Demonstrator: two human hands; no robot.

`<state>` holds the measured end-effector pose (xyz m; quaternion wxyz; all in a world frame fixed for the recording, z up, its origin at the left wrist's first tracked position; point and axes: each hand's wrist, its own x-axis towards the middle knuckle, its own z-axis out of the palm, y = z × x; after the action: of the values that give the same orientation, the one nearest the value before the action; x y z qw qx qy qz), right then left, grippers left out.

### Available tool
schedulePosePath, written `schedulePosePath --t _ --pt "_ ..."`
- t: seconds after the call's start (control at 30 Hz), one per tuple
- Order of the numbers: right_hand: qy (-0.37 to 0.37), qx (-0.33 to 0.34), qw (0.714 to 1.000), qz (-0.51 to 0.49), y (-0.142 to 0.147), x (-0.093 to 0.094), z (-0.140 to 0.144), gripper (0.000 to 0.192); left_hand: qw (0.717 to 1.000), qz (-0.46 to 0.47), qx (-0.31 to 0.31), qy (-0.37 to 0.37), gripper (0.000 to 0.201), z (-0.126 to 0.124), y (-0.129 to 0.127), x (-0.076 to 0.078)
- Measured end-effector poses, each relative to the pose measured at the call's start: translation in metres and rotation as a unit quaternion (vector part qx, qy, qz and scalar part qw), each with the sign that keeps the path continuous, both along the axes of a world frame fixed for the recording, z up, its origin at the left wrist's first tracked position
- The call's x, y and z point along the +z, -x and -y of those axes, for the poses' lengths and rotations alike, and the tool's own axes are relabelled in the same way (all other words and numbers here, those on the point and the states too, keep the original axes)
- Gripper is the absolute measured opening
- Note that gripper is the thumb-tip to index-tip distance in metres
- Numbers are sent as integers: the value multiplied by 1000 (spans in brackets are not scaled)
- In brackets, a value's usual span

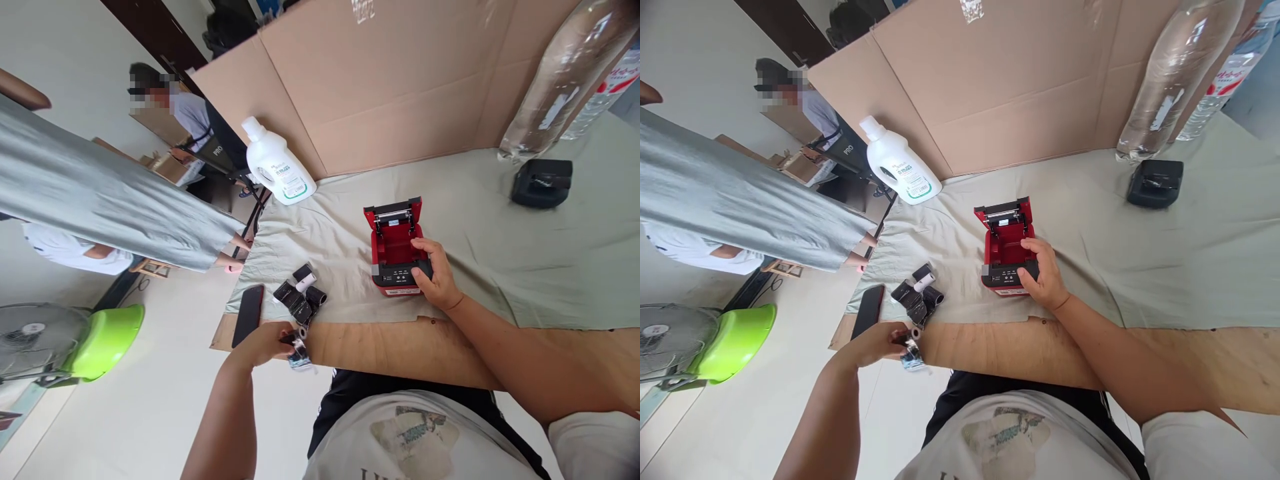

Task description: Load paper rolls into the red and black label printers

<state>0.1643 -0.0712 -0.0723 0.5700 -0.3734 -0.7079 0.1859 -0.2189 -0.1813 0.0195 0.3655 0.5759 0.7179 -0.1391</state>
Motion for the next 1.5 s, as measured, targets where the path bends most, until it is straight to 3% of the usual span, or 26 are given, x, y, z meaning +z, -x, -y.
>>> schedulePosePath --t 0.07,0.17,0.3,0.37,0.47,0.6,0.77,0.9,0.97,1.07,1.13,1.3,1.4,1.5 --pt "-7 2 1000 -2 0 1 0 40 987 145 -67 13 25 -8 -23 20" --pt "-7 1 1000 0 0 1 0 40 950 276 -138 -55 30 -30 -65 40" --pt "-2 1 1000 2 0 1 0 41 910 332 -142 -203 30 -75 -123 37" --pt "-4 5 1000 -1 0 0 0 42 894 328 -146 -269 32 -100 -150 28" --pt "-3 7 1000 -3 0 -2 -1 46 885 254 -207 -331 28 -133 -182 15" --pt "-12 -4 1000 -11 1 -2 0 53 896 112 -298 -310 28 -158 -208 5" --pt "-14 -24 999 29 -1 1 1 37 894 36 -333 -297 24 -165 -219 -3" --pt "-60 -24 996 55 -3 3 -1 19 877 94 -289 -372 16 -163 -217 -15" --pt "-80 -27 995 61 -4 3 -2 18 845 168 -224 -456 18 -159 -212 -22" --pt "-106 -35 992 59 -3 5 -2 17 752 225 -103 -611 28 -156 -203 -28" --pt "-109 -43 991 58 -3 6 -1 17 710 230 -64 -662 37 -158 -197 -32" --pt "-99 -68 991 64 -3 7 2 15 729 317 -80 -602 56 -162 -187 -44" --pt "-114 -88 987 65 -2 5 2 14 715 348 -73 -602 52 -147 -184 -51" --pt "-131 -100 985 50 -1 3 1 31 705 352 -106 -607 51 -128 -183 -54"
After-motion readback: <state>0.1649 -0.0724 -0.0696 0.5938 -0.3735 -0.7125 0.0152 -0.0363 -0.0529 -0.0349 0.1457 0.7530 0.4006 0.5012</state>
